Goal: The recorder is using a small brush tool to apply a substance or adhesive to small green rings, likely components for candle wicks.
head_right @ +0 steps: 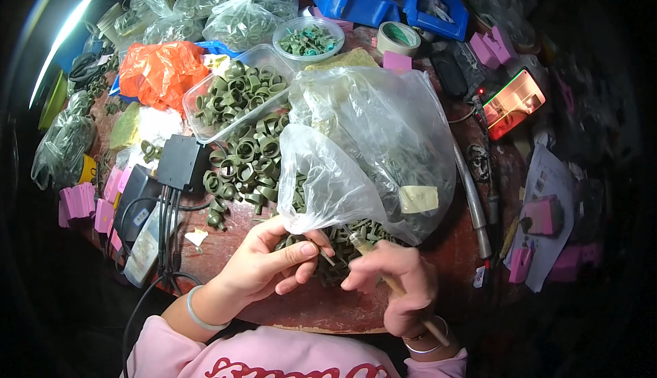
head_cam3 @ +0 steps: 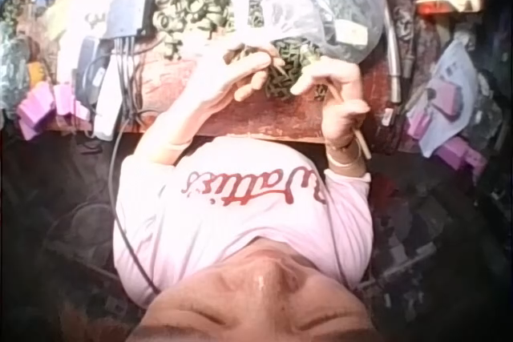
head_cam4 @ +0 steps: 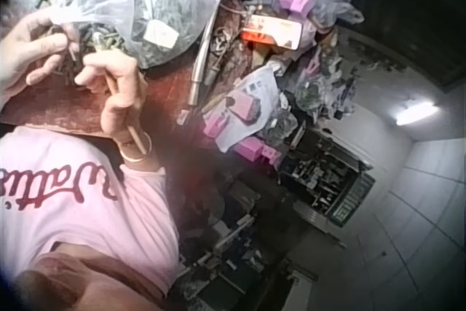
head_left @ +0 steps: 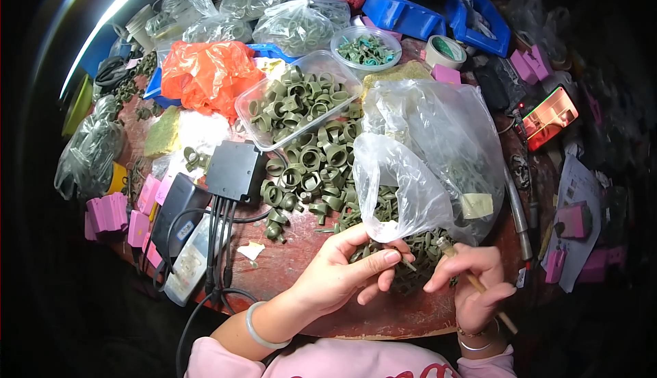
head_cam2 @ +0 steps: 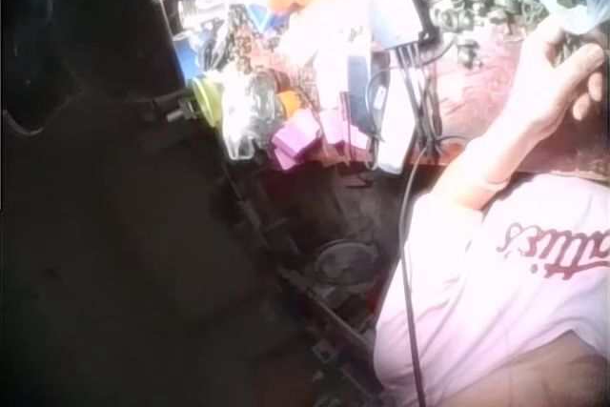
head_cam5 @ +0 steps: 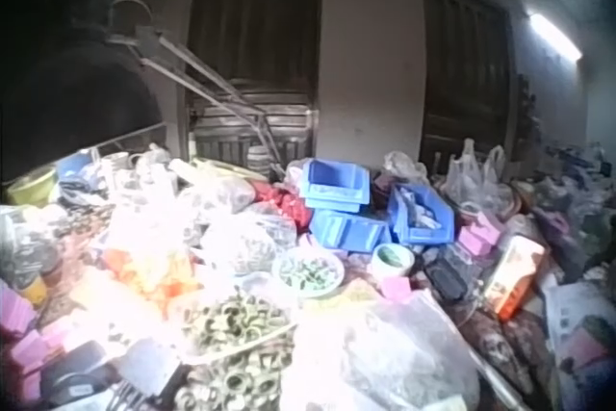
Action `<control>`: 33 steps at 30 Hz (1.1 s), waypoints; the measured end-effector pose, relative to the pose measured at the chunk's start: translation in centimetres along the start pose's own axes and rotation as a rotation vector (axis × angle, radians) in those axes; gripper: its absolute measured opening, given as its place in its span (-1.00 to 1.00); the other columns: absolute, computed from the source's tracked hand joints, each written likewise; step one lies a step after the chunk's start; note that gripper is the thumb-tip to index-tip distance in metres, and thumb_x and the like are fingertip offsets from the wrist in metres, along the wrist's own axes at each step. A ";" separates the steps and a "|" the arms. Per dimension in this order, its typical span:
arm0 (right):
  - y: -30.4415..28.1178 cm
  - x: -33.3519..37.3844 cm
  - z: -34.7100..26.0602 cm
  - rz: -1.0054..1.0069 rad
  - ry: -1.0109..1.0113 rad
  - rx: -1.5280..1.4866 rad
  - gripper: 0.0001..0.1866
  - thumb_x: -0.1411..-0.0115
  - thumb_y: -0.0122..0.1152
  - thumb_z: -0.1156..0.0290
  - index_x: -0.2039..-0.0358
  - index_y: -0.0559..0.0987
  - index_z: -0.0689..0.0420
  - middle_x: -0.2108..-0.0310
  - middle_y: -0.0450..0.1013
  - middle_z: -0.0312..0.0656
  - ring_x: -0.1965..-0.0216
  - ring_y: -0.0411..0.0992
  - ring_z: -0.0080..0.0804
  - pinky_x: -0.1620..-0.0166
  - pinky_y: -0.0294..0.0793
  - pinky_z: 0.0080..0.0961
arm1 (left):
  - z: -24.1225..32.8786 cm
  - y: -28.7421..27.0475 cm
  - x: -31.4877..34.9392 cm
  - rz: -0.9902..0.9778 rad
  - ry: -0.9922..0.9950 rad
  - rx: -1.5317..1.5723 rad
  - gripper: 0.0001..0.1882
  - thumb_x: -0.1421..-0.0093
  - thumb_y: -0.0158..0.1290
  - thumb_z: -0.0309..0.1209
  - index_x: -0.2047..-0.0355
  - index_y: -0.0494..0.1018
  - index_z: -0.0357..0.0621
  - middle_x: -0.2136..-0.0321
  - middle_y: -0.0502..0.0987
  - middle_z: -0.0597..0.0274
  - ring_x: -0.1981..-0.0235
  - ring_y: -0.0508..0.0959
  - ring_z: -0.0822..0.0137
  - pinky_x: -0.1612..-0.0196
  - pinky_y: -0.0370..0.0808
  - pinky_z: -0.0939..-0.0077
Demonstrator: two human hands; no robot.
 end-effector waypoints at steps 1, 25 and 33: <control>-0.2 -0.1 0.2 0.017 0.044 -0.066 -0.11 -0.15 -0.61 -0.47 0.23 0.34 0.20 0.57 0.42 -0.14 0.60 0.32 -0.48 0.46 0.33 -0.60 | -0.2 0.2 0.0 -0.044 -0.032 -0.009 -0.80 -0.30 0.02 -0.46 0.10 0.42 -0.27 0.38 0.52 0.19 0.55 0.47 0.51 0.65 0.34 0.71; -0.8 -0.2 -0.8 0.078 -0.237 0.070 -0.76 -0.36 -0.06 0.33 0.23 0.50 0.24 0.43 0.41 -0.17 0.49 0.37 -0.44 0.40 0.37 -0.55 | -0.6 0.3 0.2 -0.020 -0.064 0.040 -0.61 -0.22 0.12 -0.49 -0.05 0.39 -0.33 0.30 0.57 0.18 0.31 0.63 0.33 0.50 0.56 0.64; 0.2 0.0 -2.0 0.009 -0.393 0.304 -0.82 -0.30 0.05 0.40 0.20 0.53 0.21 0.38 0.43 -0.15 0.44 0.44 -0.32 0.34 0.45 -0.42 | -0.6 0.2 0.1 -0.005 -0.045 -0.004 -0.63 -0.22 0.12 -0.49 -0.02 0.41 -0.34 0.30 0.56 0.16 0.32 0.62 0.34 0.49 0.56 0.65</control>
Point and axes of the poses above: each hand's wrist, its own x-axis away from the middle knuckle, its own y-axis out of the palm, z = x × y, the point moved 6 cm from there along -x, towards the middle knuckle
